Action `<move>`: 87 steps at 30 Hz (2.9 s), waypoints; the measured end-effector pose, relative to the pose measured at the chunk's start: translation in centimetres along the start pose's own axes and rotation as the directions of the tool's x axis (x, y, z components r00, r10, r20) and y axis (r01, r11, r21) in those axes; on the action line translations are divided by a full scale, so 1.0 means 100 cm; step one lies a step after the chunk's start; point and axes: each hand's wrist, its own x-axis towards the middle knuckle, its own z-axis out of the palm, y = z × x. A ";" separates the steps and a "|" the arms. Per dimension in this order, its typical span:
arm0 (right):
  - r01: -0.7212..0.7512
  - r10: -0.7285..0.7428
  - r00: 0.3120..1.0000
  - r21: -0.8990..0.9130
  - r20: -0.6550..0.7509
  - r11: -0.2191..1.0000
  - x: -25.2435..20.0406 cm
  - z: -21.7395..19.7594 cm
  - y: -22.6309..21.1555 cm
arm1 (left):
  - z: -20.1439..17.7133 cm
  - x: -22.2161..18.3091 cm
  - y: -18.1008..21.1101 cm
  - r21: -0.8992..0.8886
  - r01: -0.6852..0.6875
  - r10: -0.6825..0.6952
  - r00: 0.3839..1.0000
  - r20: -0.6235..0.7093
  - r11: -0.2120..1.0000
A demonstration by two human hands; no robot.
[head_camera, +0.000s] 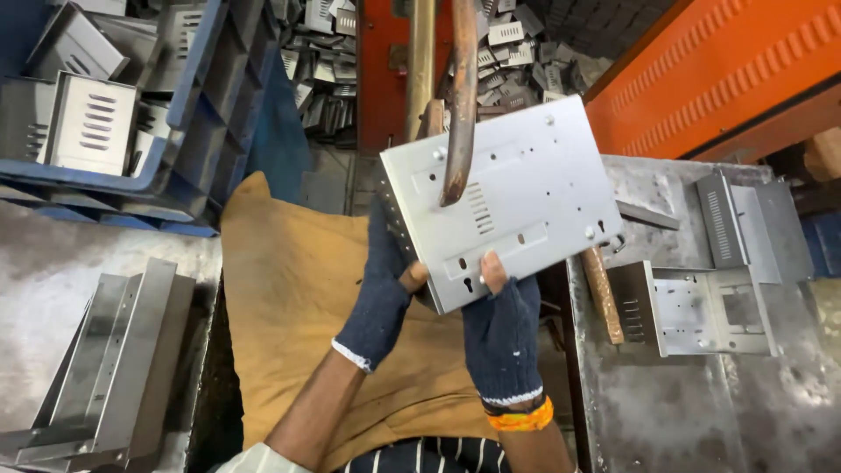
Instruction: Joining metal casing components together using a spot welding machine and a hammer.
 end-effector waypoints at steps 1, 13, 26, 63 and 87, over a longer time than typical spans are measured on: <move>-0.001 0.001 1.000 0.000 -0.005 1.000 0.003 0.004 -0.002 | -0.002 0.005 -0.001 0.000 0.005 -0.005 1.000 0.001 1.000; 0.124 -0.114 0.976 -0.042 0.183 0.991 0.065 0.020 0.005 | -0.002 0.081 0.002 -0.018 -0.095 0.094 0.994 -0.049 0.995; 0.149 -0.156 0.971 0.050 0.179 0.988 0.082 0.029 0.013 | -0.007 0.103 0.001 -0.031 -0.069 0.070 0.997 0.044 0.997; 0.059 0.070 0.971 -0.514 0.228 0.856 0.121 -0.009 -0.074 | -0.010 0.067 0.007 0.166 -0.337 0.327 0.941 0.085 0.927; 0.273 -0.050 0.927 -0.574 0.373 0.772 0.148 -0.013 -0.071 | -0.003 0.058 -0.002 0.343 -0.429 0.463 0.886 -0.021 0.836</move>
